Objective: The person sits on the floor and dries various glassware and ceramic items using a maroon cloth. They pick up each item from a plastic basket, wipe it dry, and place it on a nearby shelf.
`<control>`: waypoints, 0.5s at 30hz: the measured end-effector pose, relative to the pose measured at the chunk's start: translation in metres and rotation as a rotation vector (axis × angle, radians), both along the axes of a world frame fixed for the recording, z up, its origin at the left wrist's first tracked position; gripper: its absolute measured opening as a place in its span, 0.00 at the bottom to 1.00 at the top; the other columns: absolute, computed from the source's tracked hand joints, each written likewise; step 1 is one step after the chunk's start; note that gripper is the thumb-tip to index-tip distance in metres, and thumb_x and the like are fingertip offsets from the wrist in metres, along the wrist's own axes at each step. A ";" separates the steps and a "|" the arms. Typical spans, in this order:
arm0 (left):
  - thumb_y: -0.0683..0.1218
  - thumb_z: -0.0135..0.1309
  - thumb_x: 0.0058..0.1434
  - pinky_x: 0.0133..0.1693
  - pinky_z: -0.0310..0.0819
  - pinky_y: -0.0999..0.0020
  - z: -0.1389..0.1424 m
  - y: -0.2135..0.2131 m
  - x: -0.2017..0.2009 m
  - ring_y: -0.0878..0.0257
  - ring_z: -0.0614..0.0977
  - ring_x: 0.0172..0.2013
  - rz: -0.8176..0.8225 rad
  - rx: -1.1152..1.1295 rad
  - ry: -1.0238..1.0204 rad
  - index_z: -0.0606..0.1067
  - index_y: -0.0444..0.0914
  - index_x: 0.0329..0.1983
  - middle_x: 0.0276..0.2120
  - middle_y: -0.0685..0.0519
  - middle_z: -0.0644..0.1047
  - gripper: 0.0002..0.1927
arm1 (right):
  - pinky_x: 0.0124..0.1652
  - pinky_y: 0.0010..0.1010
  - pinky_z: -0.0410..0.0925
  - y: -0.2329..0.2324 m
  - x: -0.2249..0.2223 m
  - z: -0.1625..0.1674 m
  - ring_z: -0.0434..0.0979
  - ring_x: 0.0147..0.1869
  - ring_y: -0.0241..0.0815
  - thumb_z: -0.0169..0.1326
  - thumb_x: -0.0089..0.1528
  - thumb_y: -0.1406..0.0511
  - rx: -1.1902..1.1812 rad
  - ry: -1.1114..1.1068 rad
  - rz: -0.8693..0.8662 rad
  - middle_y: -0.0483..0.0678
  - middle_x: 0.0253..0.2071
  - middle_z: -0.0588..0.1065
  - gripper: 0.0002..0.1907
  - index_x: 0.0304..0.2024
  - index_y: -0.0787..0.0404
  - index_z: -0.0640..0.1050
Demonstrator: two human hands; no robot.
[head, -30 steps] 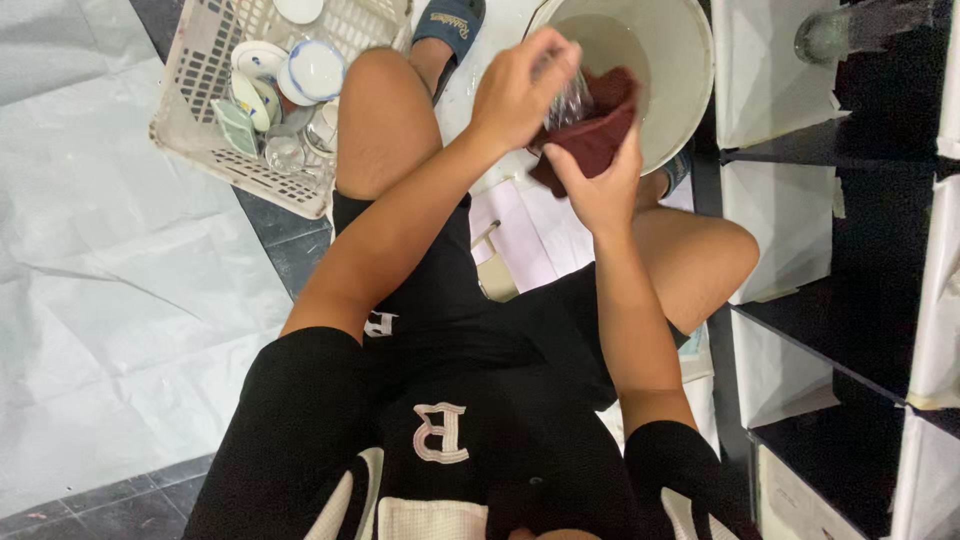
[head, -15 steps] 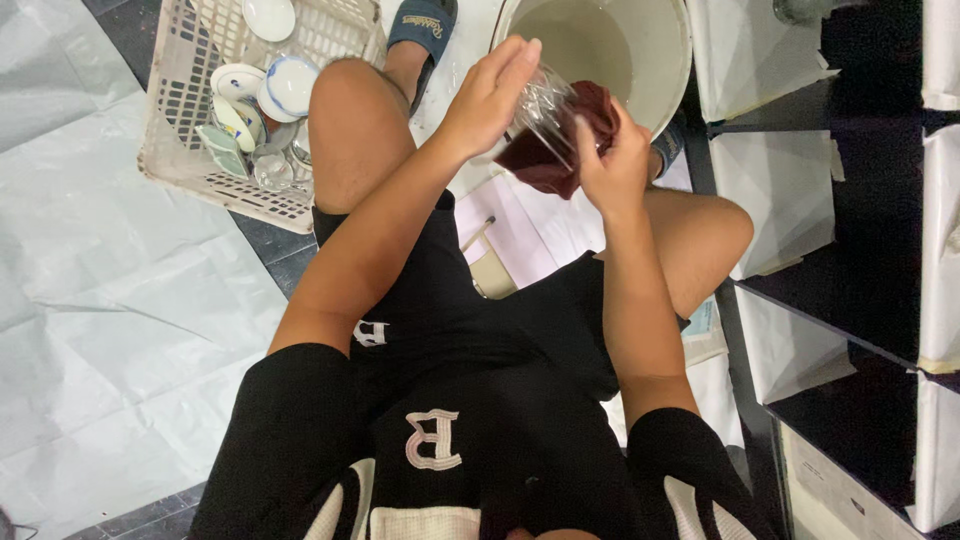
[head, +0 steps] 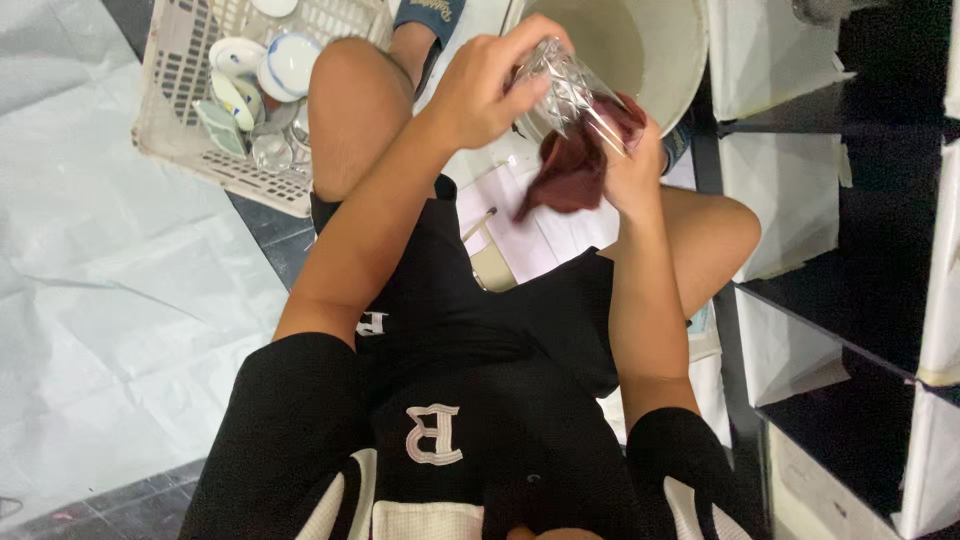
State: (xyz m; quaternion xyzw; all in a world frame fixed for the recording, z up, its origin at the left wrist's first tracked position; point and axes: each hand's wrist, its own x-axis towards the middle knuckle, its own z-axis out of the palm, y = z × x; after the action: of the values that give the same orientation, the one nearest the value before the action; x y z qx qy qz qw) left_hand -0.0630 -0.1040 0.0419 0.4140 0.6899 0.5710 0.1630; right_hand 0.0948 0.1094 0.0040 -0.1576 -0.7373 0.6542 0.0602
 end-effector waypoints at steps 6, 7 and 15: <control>0.59 0.43 0.78 0.33 0.70 0.66 -0.013 -0.005 -0.001 0.64 0.80 0.28 0.122 -0.035 -0.263 0.78 0.37 0.45 0.27 0.54 0.78 0.22 | 0.44 0.31 0.70 -0.028 -0.008 0.025 0.78 0.43 0.41 0.55 0.62 0.76 0.838 0.148 0.035 0.56 0.40 0.75 0.11 0.48 0.68 0.79; 0.58 0.44 0.77 0.32 0.69 0.65 -0.014 -0.008 0.000 0.61 0.79 0.28 0.137 -0.064 -0.282 0.77 0.36 0.44 0.26 0.51 0.77 0.22 | 0.45 0.31 0.70 -0.034 -0.011 0.022 0.78 0.43 0.42 0.55 0.62 0.76 0.829 0.160 0.024 0.56 0.39 0.75 0.12 0.48 0.68 0.79; 0.56 0.45 0.77 0.40 0.75 0.62 -0.004 -0.065 -0.008 0.50 0.83 0.39 0.173 0.277 0.380 0.74 0.34 0.47 0.40 0.45 0.79 0.20 | 0.56 0.31 0.71 -0.050 -0.021 -0.034 0.76 0.53 0.38 0.52 0.71 0.68 -0.438 -0.071 0.053 0.47 0.51 0.77 0.14 0.57 0.71 0.74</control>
State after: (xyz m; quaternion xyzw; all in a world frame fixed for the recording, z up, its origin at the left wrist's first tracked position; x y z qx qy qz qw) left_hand -0.0715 -0.1689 0.0382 0.4715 0.6562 0.5840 -0.0774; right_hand 0.0734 0.0597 -0.0299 -0.1707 -0.5832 0.7940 -0.0187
